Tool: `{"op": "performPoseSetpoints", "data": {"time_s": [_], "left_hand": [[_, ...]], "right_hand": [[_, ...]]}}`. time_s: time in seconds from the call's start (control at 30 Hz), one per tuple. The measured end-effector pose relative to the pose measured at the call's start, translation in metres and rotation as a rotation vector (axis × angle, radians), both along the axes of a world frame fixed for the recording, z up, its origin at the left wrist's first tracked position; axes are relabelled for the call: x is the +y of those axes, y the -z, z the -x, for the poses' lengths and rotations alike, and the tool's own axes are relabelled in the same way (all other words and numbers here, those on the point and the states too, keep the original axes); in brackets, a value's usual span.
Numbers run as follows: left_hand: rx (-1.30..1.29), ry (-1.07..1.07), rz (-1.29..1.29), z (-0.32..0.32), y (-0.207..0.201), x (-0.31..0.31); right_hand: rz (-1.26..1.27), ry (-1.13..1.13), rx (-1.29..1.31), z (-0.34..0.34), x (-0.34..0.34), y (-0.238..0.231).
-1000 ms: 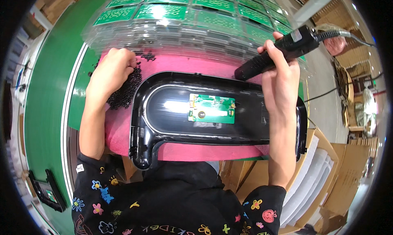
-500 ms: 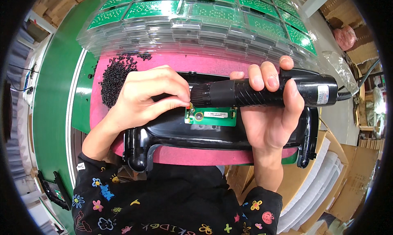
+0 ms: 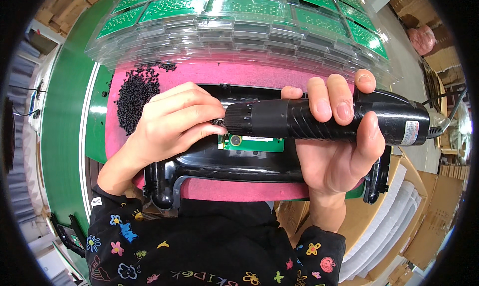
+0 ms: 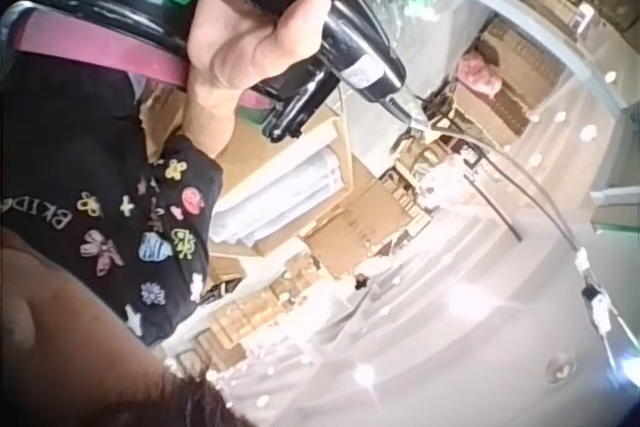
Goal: Installing circuit boards into plastic housings and securing them with screws using an electric screwdriver.
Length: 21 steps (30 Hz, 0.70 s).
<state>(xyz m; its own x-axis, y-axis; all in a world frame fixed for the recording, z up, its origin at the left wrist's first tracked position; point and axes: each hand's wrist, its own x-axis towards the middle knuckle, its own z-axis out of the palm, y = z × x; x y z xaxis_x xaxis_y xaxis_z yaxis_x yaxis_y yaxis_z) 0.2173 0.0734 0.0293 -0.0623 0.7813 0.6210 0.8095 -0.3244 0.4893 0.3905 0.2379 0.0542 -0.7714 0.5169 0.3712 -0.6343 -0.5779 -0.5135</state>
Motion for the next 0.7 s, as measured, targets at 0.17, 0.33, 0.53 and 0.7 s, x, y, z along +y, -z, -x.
{"op": "performPoseSetpoints", "data": {"time_s": [0.17,0.33,0.53,0.7], "left_hand": [[0.148,-0.083,-0.04,0.0,0.002,-0.002],[0.154,-0.123,-0.047,-0.001,-0.001,-0.005],[-0.151,-0.225,-0.059,0.01,-0.004,-0.006],[-0.217,0.009,0.119,0.001,0.002,-0.002]], "right_hand": [[-0.066,0.027,-0.022,0.002,-0.003,0.0],[-0.097,0.048,-0.032,-0.003,-0.005,0.001],[-0.184,0.203,0.011,-0.009,-0.001,-0.006],[-0.1,0.146,0.098,-0.016,0.001,-0.017]]}}
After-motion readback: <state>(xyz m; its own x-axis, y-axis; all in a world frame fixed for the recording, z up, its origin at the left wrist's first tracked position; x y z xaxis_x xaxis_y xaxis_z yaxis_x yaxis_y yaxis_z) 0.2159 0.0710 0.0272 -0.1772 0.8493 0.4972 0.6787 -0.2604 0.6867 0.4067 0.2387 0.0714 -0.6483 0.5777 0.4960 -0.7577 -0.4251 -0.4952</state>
